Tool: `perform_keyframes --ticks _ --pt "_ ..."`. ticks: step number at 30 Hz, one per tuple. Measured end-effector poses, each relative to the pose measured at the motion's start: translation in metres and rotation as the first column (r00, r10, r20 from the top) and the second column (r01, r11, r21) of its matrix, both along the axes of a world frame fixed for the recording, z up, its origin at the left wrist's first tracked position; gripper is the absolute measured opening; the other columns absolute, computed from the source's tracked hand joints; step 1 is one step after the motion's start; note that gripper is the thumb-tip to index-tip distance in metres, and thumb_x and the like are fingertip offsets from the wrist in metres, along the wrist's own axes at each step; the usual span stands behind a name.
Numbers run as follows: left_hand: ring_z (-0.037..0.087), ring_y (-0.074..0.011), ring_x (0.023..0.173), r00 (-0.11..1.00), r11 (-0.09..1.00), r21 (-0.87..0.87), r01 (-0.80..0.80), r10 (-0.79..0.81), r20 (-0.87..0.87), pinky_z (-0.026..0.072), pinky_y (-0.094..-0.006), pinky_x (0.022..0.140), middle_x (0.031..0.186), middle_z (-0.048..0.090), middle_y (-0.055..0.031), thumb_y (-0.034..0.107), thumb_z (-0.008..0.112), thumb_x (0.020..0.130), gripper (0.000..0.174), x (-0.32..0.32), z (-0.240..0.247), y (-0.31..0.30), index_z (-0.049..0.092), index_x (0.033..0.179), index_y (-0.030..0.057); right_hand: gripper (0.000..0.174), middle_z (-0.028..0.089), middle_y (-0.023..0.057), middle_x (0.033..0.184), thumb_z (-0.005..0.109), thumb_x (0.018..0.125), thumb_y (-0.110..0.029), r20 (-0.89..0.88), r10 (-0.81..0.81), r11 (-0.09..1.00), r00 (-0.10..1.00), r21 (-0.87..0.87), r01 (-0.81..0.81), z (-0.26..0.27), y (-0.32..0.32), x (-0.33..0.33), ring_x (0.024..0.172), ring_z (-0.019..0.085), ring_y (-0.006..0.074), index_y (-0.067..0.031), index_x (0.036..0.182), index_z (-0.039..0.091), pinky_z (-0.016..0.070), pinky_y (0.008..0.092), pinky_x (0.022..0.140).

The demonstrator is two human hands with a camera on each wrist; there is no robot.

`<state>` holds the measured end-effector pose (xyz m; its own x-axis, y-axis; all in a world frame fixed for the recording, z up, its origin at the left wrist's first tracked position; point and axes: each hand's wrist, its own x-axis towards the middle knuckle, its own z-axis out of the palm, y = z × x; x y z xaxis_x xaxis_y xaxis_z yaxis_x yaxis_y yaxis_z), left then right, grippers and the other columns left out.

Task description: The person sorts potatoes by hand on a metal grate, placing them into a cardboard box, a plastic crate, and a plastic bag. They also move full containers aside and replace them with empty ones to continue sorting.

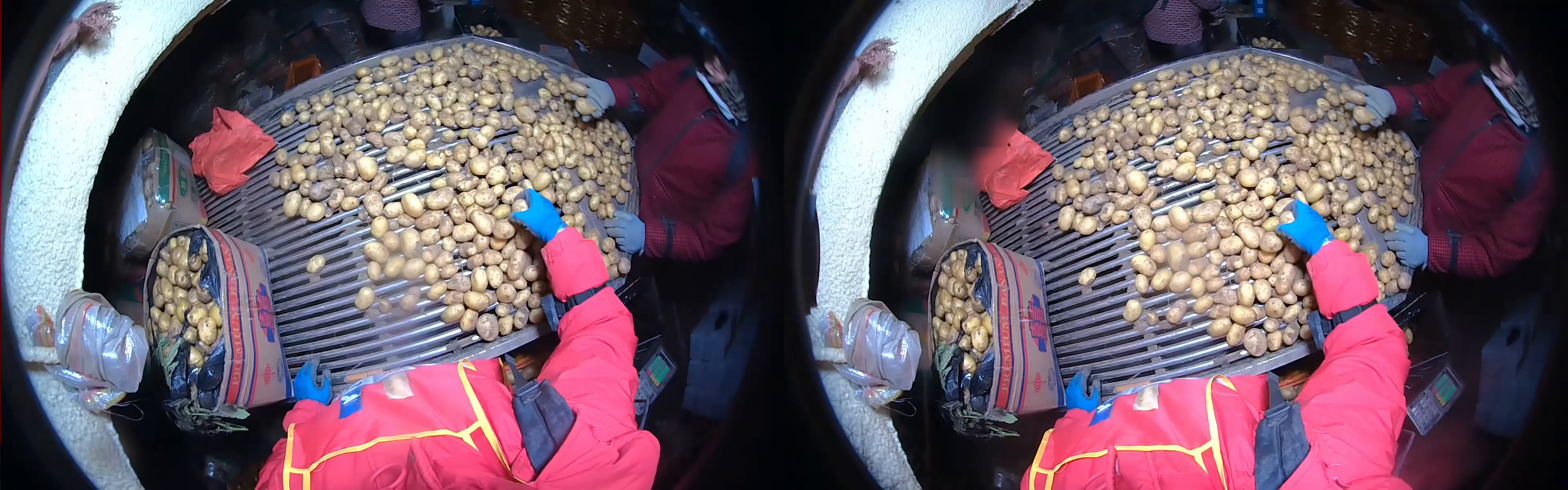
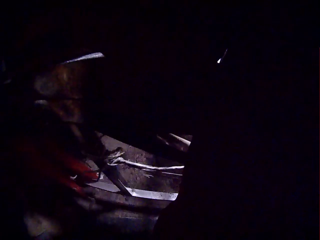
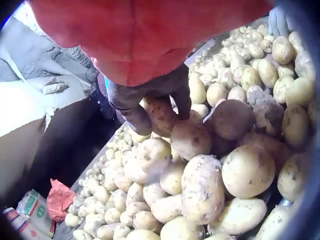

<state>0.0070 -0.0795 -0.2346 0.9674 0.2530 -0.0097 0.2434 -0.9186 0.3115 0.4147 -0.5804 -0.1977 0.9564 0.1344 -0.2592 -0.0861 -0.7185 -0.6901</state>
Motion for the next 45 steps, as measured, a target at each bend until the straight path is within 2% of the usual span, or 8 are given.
perform_keyframes --ticks 4,7,9,18,26,28,35,45 --pt "0.056 -0.0369 0.102 1.000 0.999 0.042 -0.019 0.020 -0.013 0.0453 -0.0441 0.085 0.114 0.057 -0.0198 0.027 0.065 0.078 0.044 0.000 0.002 -0.005 0.056 0.117 0.0068 0.049 0.059 0.0129 0.096 0.064 0.072 -0.018 0.175 0.127 0.866 0.976 0.460 -0.195 0.003 0.039 0.021 0.088 0.059 0.0243 -0.0095 0.119 0.054 0.0476 0.0329 0.078" --pt "0.056 -0.0361 0.102 1.000 0.999 0.030 -0.022 0.022 -0.014 0.0455 -0.0430 0.085 0.113 0.058 -0.0187 0.027 0.065 0.078 0.043 0.002 0.004 -0.005 0.057 0.116 0.0075 0.047 0.057 0.0155 0.113 0.058 0.071 -0.018 0.267 0.422 0.901 0.866 -0.226 -0.369 0.008 0.107 0.038 0.104 0.056 0.0325 -0.0127 0.118 0.054 0.0465 0.0426 0.086" --pt "0.056 -0.0356 0.102 1.000 0.999 0.021 -0.027 0.027 -0.005 0.0456 -0.0425 0.085 0.112 0.058 -0.0182 0.027 0.065 0.078 0.043 0.002 0.005 -0.006 0.058 0.116 0.0078 0.042 0.058 0.0127 0.115 0.058 0.076 -0.021 0.139 0.563 0.708 0.815 -0.589 -0.390 0.020 0.153 0.035 0.103 0.059 0.0279 -0.0144 0.117 0.057 0.0487 0.0429 0.086" --pt "0.057 -0.0337 0.100 0.996 0.996 -0.002 -0.088 0.088 0.020 0.0453 -0.0424 0.085 0.112 0.059 -0.0156 0.027 0.063 0.078 0.041 0.003 0.006 -0.011 0.059 0.116 0.0108 0.028 0.067 0.0086 0.100 0.061 0.076 -0.024 -0.192 0.694 0.312 0.694 -0.789 -0.530 -0.008 0.213 0.079 0.091 0.065 0.0250 -0.0146 0.101 0.069 0.0532 0.0402 0.074" --pt "0.057 -0.0348 0.098 0.988 0.989 0.003 -0.151 0.150 0.034 0.0455 -0.0434 0.084 0.111 0.059 -0.0161 0.027 0.063 0.078 0.041 0.005 0.006 -0.015 0.058 0.116 0.0106 0.050 0.067 0.0122 0.098 0.077 0.061 -0.035 -0.414 0.714 0.571 0.565 -0.124 -0.812 0.039 0.194 0.067 0.089 0.065 0.0288 -0.0117 0.104 0.068 0.0523 0.0378 0.076" --pt "0.057 -0.0352 0.096 0.981 0.981 -0.027 -0.190 0.191 0.025 0.0462 -0.0436 0.082 0.111 0.059 -0.0162 0.026 0.063 0.078 0.041 0.003 -0.011 -0.007 0.058 0.115 0.0104 0.057 0.067 0.0127 0.098 0.079 0.057 -0.038 -0.350 0.743 0.530 0.570 -0.211 -0.821 0.020 0.197 0.064 0.088 0.065 0.0294 -0.0108 0.105 0.067 0.0519 0.0370 0.077" --pt "0.057 -0.0353 0.089 0.892 0.903 -0.051 0.426 -0.410 0.191 0.0469 -0.0439 0.076 0.105 0.060 -0.0155 0.022 0.062 0.077 0.039 0.194 0.065 -0.092 0.057 0.113 0.0078 0.062 0.068 0.0112 0.096 0.081 0.056 -0.041 -0.384 0.748 0.575 0.541 -0.034 -0.818 -0.017 0.195 0.079 0.086 0.064 0.0239 -0.0078 0.106 0.066 0.0510 0.0351 0.076" --pt "0.048 -0.0335 0.114 0.733 0.727 0.098 0.679 -0.677 -0.060 0.0402 -0.0466 0.092 0.129 0.047 -0.0143 0.022 0.055 0.078 0.043 0.314 0.021 -0.145 0.054 0.120 0.0091 0.052 0.067 0.0084 0.093 0.080 0.063 -0.034 -0.462 0.756 0.605 0.463 0.223 -0.764 0.004 0.170 0.056 0.083 0.061 0.0176 -0.0060 0.104 0.066 0.0480 0.0307 0.075"
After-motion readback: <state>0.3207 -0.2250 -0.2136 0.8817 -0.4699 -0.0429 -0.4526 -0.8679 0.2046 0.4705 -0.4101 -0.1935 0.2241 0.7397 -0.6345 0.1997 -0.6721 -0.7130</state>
